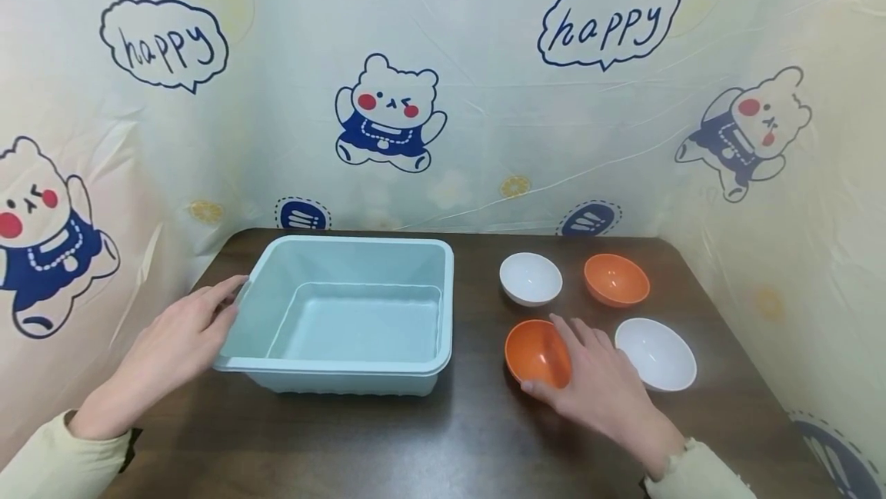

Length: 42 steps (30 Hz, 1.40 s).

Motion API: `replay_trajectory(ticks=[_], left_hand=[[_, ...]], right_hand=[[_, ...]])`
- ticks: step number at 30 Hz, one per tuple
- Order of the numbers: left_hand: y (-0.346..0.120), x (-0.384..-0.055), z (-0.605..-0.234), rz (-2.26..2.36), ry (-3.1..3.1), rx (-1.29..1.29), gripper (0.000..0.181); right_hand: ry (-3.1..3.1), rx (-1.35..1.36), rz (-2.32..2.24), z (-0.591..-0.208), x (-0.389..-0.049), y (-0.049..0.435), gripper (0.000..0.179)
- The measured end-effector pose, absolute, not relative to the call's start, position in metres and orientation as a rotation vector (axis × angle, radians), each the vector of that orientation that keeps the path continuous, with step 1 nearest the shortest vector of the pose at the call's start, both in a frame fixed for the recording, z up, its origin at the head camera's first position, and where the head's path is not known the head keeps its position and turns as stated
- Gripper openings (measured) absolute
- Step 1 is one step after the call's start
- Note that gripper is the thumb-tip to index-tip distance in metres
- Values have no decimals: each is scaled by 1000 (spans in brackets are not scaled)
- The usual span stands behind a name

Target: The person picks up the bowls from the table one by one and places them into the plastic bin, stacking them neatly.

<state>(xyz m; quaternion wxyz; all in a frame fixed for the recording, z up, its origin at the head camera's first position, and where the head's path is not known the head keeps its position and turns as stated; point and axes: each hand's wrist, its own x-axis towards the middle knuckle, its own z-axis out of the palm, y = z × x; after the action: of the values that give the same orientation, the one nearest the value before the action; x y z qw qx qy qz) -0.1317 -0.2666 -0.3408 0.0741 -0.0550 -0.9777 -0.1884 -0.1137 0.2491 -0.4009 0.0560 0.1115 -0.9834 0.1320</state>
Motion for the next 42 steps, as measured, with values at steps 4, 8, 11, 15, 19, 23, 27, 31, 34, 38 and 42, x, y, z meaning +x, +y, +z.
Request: replay_trajectory(ticks=[4, 8, 11, 15, 19, 23, 27, 31, 34, 38, 42], left_hand=[[-270, -132, -342, -643, -2963, -161, 47], [-276, -131, -343, -736, -2960, -180, 46], [-280, -131, -344, -795, -2935, -206, 45], [-281, -133, -344, -851, -2911, -222, 46], [-280, -133, -343, -911, -2881, -237, 46], [-279, -133, -346, -954, -2869, -241, 46], [-281, -133, -352, -981, -2887, -214, 46], [-285, -134, -356, -1052, -2872, -179, 45], [-287, -135, -358, -1124, -2852, -169, 46], [-288, -135, -359, -1198, -2839, -163, 46], [-288, -134, -360, -1245, -2834, -150, 47]], right_hand=[[-2984, 359, 422, -405, -111, 249, 107], [-2976, 385, 433, -407, -111, 249, 105], [-2972, 396, 436, -409, -112, 249, 104], [-2977, 396, 442, -412, -112, 250, 103], [-2973, 395, 443, -413, -113, 251, 103], [-2987, 388, 439, -414, -112, 253, 106], [-3015, 377, 445, -416, -112, 255, 106], [-3010, 385, 449, -417, -113, 256, 104], [-3001, 400, 447, -418, -113, 257, 104], [-3014, 408, 449, -420, -114, 259, 106], [-3045, 408, 458, -420, -115, 262, 107]])
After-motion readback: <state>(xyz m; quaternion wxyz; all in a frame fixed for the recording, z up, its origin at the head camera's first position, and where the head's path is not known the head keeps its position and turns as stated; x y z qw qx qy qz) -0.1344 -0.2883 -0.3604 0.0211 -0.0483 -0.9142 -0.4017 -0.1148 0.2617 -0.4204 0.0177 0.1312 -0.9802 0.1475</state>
